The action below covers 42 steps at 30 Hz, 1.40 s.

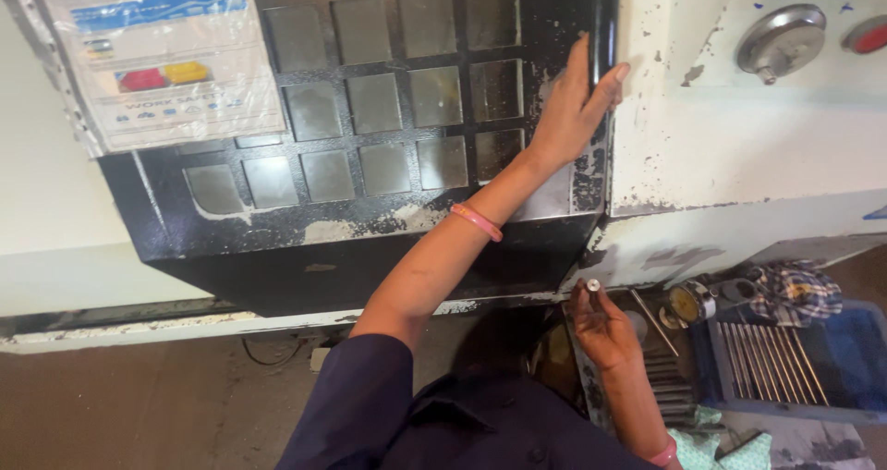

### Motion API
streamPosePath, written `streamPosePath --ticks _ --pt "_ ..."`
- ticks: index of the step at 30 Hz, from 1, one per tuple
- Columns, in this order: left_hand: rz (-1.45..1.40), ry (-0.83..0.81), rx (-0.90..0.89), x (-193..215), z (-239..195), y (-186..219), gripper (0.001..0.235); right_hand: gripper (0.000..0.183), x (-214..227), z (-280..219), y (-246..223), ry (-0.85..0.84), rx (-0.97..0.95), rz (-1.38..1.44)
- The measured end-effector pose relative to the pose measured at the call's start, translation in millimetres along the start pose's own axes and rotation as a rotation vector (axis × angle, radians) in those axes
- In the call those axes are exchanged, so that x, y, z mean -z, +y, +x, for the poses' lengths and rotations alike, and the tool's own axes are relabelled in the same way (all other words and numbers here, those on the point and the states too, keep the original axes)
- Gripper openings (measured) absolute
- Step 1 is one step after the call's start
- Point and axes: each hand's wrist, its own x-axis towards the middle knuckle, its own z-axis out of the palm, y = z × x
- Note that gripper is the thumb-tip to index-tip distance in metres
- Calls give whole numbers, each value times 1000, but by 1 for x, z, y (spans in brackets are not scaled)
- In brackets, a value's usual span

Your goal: The person opens and closes the door of a large industrial machine, inserts a cylindrical metal rod into a fixture inside, and presses a red button on the control panel. This sequence is repeated multiple times throughout the clip.

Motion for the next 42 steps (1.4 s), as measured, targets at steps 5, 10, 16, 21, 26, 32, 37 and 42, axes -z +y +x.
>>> streamPosePath --ticks 5,10,16,21,26,32,37,42 --pt "-6 -17 33 1 1 0 61 19 -3 -3 6 72 91 -40" --pt "26 -29 58 1 1 0 71 19 -11 -10 11 84 163 -112" --pt "29 -36 79 2 1 0 76 20 -23 -23 18 70 170 -96" --pt "43 -33 75 1 1 -1 74 23 -26 -26 19 83 144 -35" --pt "22 -35 56 2 1 -2 74 24 -15 -21 15 52 136 -40" --pt "76 -25 65 3 0 -2 79 23 -7 -15 14 59 156 -110" --pt "63 -52 51 3 0 -4 83 22 -6 -14 15 51 154 -116" --pt "42 -71 47 3 -2 -4 82 22 -5 -12 16 73 212 -217"
